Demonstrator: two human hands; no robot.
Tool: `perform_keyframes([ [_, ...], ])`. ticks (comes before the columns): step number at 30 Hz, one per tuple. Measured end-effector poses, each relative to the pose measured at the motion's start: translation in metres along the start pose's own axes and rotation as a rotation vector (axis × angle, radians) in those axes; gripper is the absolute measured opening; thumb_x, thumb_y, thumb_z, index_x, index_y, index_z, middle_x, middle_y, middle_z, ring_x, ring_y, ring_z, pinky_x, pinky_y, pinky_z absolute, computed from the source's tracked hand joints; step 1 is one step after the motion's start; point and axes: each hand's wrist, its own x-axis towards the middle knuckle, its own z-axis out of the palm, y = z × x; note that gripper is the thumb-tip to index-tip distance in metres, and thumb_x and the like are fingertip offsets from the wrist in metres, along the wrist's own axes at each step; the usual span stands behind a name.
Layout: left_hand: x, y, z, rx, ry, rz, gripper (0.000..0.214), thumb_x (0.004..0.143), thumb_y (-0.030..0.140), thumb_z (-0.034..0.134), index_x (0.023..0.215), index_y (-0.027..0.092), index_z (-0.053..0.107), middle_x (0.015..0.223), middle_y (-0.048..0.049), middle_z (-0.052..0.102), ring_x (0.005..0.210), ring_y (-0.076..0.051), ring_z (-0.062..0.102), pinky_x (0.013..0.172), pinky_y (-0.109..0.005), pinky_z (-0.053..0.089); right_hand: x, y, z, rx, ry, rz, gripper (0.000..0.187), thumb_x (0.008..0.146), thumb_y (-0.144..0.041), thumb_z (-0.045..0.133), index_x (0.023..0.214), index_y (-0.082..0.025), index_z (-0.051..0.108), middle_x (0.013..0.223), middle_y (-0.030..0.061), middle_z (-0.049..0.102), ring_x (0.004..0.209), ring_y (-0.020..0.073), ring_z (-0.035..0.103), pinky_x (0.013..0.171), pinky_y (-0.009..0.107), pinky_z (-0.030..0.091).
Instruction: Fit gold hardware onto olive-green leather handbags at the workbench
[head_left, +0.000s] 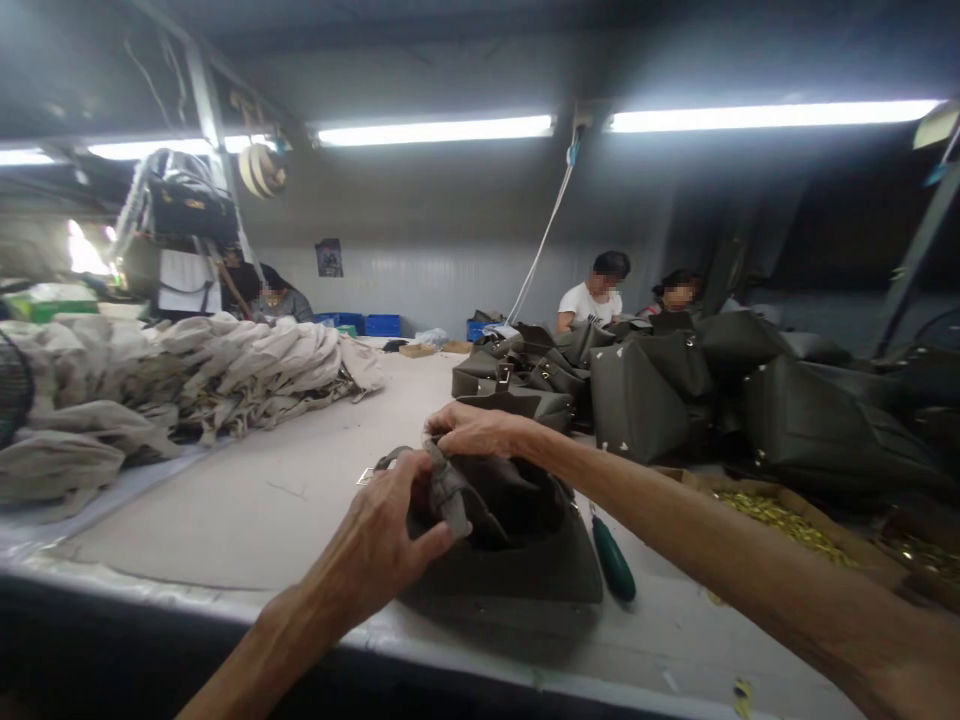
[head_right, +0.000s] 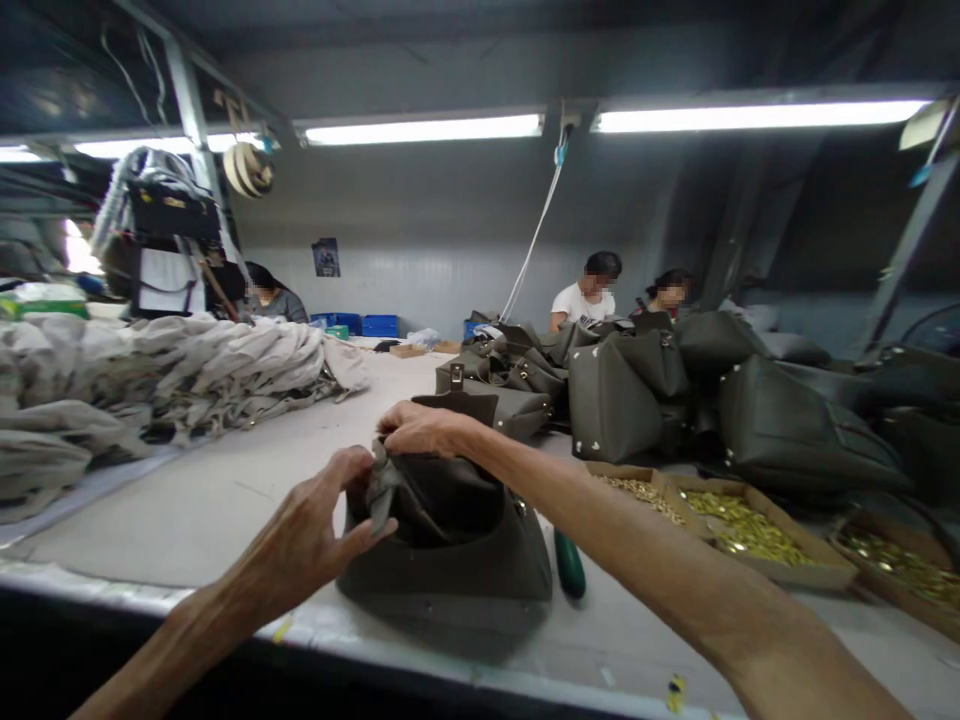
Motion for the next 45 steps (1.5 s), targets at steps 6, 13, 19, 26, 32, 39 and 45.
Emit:
perform_keyframes([
  [6,0.004,-0.001,0.008,0.210,0.037,0.113,0.035,0.084,0.018,0.045,0.118,0.020,0.050,0.099,-0.0079,0.064,0.085,-0.025,0.058,0.078,-0.041,0.048,-0.029,0.009,0.015,-0.378,0.368,0.056,0.012,0.077,-0.013,0.061,0.087,-0.014,0.054,0.085,0.0026,0.054,0.080,0.0147,0.047,0.070,0.025,0.033],
  [13,0.022,0.004,0.002,0.180,0.138,-0.046,0.027,0.086,0.025,0.047,0.105,0.016,0.063,0.093,-0.0090,0.070,0.080,-0.022,0.065,0.075,-0.032,0.048,-0.095,0.005,0.011,-0.590,0.318,0.259,0.013,0.078,-0.027,0.067,0.083,-0.016,0.061,0.070,0.0036,0.059,0.069,0.0172,0.053,0.060,0.026,0.033],
  [19,0.033,0.008,0.003,0.199,0.175,-0.184,0.026,0.088,0.029,0.045,0.098,0.017,0.066,0.078,-0.0084,0.070,0.070,-0.023,0.066,0.067,-0.031,0.044,-0.084,0.001,0.014,-0.769,-0.027,0.294,0.031,0.080,-0.040,0.064,0.092,-0.013,0.069,0.093,0.0137,0.068,0.081,0.0236,0.064,0.063,0.028,0.043],
  [26,0.030,0.001,0.000,0.089,0.203,-0.158,0.024,0.089,0.030,0.044,0.098,0.016,0.063,0.073,-0.0052,0.067,0.063,-0.019,0.062,0.063,-0.029,0.042,-0.063,0.021,0.027,-0.772,0.008,0.385,0.024,0.070,-0.011,0.065,0.093,-0.009,0.069,0.098,0.0182,0.068,0.083,0.0260,0.066,0.061,0.027,0.044],
  [32,0.027,0.000,-0.008,0.124,0.106,0.056,0.024,0.091,0.027,0.042,0.088,0.018,0.063,0.096,-0.0057,0.063,0.075,-0.016,0.060,0.071,-0.029,0.044,-0.091,0.028,-0.004,-0.751,0.334,0.426,0.019,0.083,-0.023,0.051,0.094,-0.013,0.061,0.088,0.0117,0.065,0.082,0.0233,0.061,0.063,0.028,0.039],
  [39,0.030,0.006,-0.001,0.330,-0.045,0.289,0.025,0.094,0.025,0.036,0.095,0.018,0.060,0.137,-0.0084,0.049,0.103,-0.024,0.057,0.087,-0.043,0.042,-0.106,0.023,-0.009,-0.771,0.438,0.395,0.045,0.080,-0.008,0.050,0.124,-0.012,0.045,0.091,0.0118,0.064,0.081,0.0234,0.061,0.066,0.028,0.035],
  [45,0.034,0.011,0.001,0.398,-0.143,0.353,0.022,0.094,0.025,0.035,0.098,0.020,0.055,0.109,-0.0102,0.062,0.118,-0.029,0.045,0.089,-0.047,0.037,-0.108,0.030,-0.025,-0.664,0.357,0.313,0.028,0.078,-0.002,0.045,0.095,-0.016,0.062,0.087,0.0072,0.066,0.083,0.0188,0.061,0.070,0.024,0.038],
])
